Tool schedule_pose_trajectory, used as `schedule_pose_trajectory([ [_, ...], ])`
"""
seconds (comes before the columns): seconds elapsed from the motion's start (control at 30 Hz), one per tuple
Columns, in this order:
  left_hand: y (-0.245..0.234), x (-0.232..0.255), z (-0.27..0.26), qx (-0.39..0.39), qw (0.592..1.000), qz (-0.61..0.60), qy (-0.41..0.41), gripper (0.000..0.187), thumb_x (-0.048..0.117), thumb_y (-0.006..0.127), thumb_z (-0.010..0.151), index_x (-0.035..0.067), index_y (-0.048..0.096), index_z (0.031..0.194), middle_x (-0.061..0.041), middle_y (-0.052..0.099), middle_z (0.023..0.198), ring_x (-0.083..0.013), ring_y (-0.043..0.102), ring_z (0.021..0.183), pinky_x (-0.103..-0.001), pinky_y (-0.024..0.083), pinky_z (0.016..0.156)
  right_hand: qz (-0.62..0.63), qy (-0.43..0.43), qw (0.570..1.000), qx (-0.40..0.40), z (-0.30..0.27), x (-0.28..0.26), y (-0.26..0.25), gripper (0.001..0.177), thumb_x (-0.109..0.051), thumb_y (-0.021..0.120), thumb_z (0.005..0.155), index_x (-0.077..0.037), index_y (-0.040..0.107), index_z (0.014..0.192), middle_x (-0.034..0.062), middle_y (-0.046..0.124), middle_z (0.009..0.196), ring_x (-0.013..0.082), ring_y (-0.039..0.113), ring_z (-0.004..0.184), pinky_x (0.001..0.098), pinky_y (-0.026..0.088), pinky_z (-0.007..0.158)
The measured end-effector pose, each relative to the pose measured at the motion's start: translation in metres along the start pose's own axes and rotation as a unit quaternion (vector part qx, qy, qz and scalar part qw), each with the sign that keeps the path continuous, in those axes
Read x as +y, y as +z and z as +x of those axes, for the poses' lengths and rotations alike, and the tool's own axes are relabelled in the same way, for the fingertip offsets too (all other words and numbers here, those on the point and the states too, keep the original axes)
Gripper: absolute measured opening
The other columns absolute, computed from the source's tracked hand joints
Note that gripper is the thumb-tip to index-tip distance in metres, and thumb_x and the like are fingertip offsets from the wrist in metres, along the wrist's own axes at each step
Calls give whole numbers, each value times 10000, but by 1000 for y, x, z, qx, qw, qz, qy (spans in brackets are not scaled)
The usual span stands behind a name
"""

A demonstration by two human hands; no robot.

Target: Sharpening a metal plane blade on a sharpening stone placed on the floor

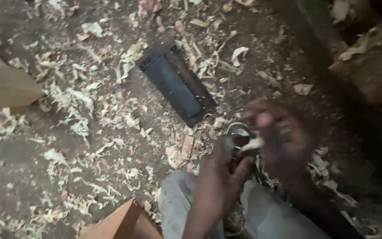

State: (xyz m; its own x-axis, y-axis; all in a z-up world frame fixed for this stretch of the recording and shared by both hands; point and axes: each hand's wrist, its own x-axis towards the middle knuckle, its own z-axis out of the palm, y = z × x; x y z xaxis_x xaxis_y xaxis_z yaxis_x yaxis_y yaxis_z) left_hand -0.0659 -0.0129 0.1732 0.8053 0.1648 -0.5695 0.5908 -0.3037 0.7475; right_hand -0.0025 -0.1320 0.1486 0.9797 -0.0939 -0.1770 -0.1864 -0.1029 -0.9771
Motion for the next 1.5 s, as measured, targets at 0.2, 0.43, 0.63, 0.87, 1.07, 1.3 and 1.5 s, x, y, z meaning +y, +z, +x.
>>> schedule_pose_trajectory([
  [0.2, 17, 4, -4, -91, 991, 21, 97, 169, 3, 549, 732, 46, 609, 884, -213, 739, 872, -439, 683, 729, -481, 467, 607, -166, -258, 946, -108, 7, 9, 4, 153, -131, 594, 1028, -41, 717, 1034, 103, 782, 930, 168, 763, 751, 275, 568, 552],
  [0.43, 3, 14, -13, -125, 981, -139, 55, 306, 144, 620, 942, 34, 619, 1227, -93, 782, 960, -268, 711, 726, -384, 566, 643, -259, -209, 940, 74, 23, 23, -11, 421, -326, 458, 1180, -11, 726, 1099, 87, 711, 868, 210, 665, 745, 355, 480, 663],
  [0.63, -30, 40, -25, -42, 897, -423, -121, 273, 155, 674, 927, -50, 638, 1103, -208, 797, 860, -231, 659, 497, -353, 543, 456, -175, -85, 980, 27, 35, -1, -23, 259, -229, 636, 1129, -24, 721, 1263, 83, 712, 895, 145, 667, 760, 291, 522, 658],
  [0.87, -48, 74, -37, 12, 847, -503, -171, 414, 151, 721, 846, -147, 701, 1134, -247, 770, 768, -225, 630, 461, -324, 505, 457, -149, 76, 986, 18, 15, -14, -21, 175, -292, 714, 1030, -130, 725, 1094, -22, 713, 974, 57, 518, 668, 246, 398, 578],
  [1.07, -50, 77, -37, 7, 851, -495, -178, 478, 197, 732, 806, -145, 707, 1138, -247, 791, 798, -225, 630, 475, -322, 490, 475, -154, 54, 987, -2, 15, -32, -15, 111, -148, 730, 998, -63, 720, 1068, 48, 713, 1021, 115, 598, 703, 250, 477, 593],
  [1.3, -47, 54, -40, 34, 927, -374, -16, 305, 311, 696, 859, 75, 704, 1052, -40, 757, 874, -178, 731, 844, -384, 578, 798, -41, 128, 991, -15, 6, -50, -15, 115, -49, 689, 910, -28, 691, 1022, 100, 730, 1086, 105, 475, 532, 249, 404, 511],
  [1.5, -39, 35, -25, 214, 953, -104, 186, 412, 424, 752, 790, 111, 643, 1035, -58, 705, 919, -166, 708, 795, -279, 579, 693, -30, 259, 960, -101, -1, -57, -22, 200, -39, 682, 899, 91, 789, 1009, 200, 730, 827, 245, 623, 656, 330, 472, 599],
])
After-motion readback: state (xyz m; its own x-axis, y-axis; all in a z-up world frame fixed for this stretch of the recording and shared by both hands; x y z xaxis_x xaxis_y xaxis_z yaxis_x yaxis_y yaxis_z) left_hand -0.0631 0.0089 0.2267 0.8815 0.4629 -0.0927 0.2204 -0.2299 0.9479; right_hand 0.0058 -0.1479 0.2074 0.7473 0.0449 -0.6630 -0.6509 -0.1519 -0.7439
